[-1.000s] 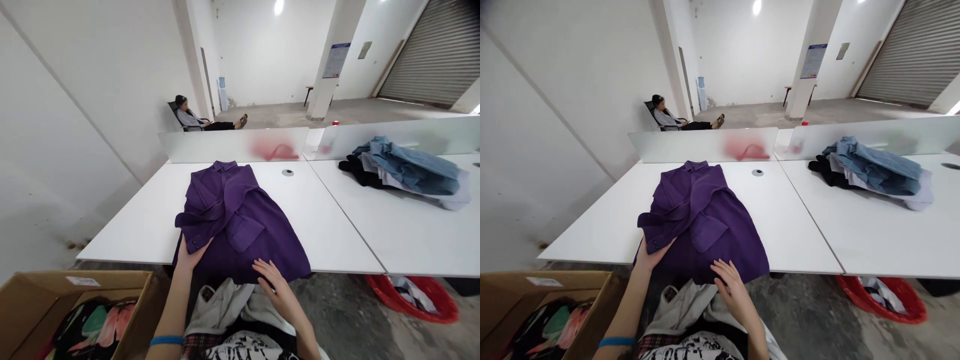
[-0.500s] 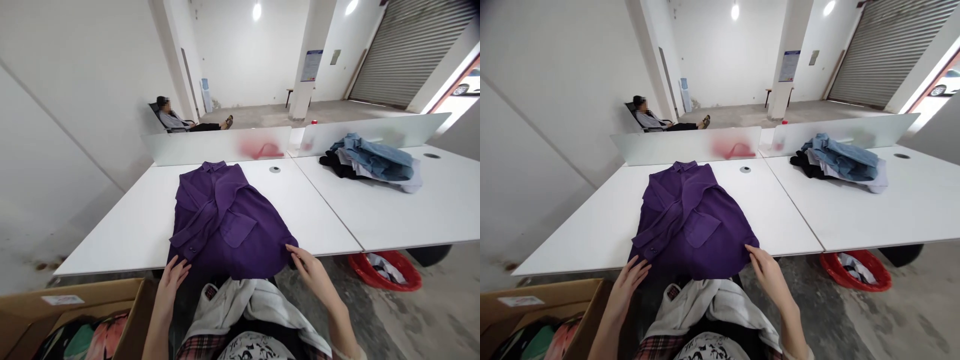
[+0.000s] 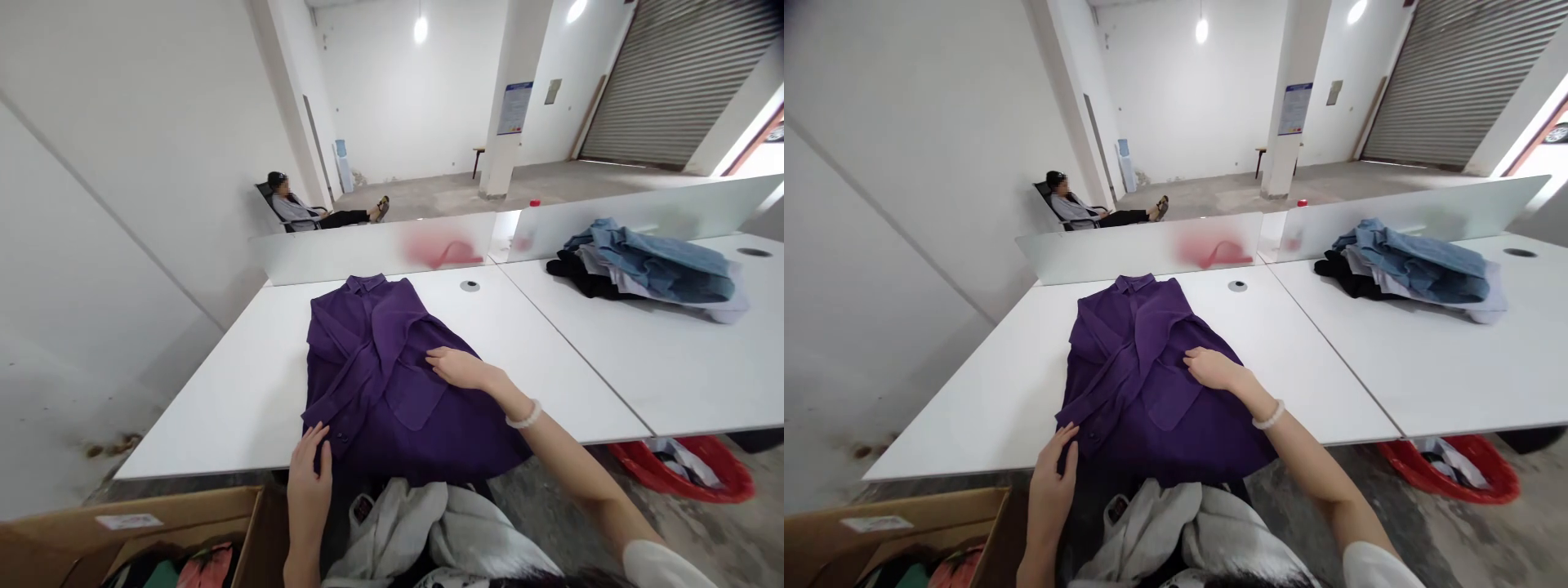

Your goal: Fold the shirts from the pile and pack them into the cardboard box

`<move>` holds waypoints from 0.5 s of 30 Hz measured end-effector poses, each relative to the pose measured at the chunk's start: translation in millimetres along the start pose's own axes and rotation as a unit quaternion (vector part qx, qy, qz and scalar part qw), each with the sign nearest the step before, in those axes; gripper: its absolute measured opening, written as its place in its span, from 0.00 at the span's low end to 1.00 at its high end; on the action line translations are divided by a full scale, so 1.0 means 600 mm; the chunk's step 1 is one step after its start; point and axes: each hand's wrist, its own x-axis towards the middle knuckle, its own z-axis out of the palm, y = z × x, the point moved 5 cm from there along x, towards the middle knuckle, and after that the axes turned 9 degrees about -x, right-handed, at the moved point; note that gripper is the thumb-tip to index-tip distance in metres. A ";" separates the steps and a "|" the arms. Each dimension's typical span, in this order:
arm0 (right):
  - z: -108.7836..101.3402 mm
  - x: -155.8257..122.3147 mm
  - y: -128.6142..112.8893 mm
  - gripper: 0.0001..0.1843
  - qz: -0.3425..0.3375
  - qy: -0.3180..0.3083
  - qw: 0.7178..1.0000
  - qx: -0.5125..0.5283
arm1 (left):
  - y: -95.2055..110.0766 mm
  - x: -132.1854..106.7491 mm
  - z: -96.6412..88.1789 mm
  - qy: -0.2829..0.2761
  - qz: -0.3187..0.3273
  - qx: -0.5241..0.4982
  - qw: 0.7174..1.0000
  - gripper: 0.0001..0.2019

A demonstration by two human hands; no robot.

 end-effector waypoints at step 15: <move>0.133 0.158 0.080 0.16 -0.031 -0.032 0.998 -0.049 | -0.165 -0.269 0.127 -0.181 -0.137 0.174 0.958 0.31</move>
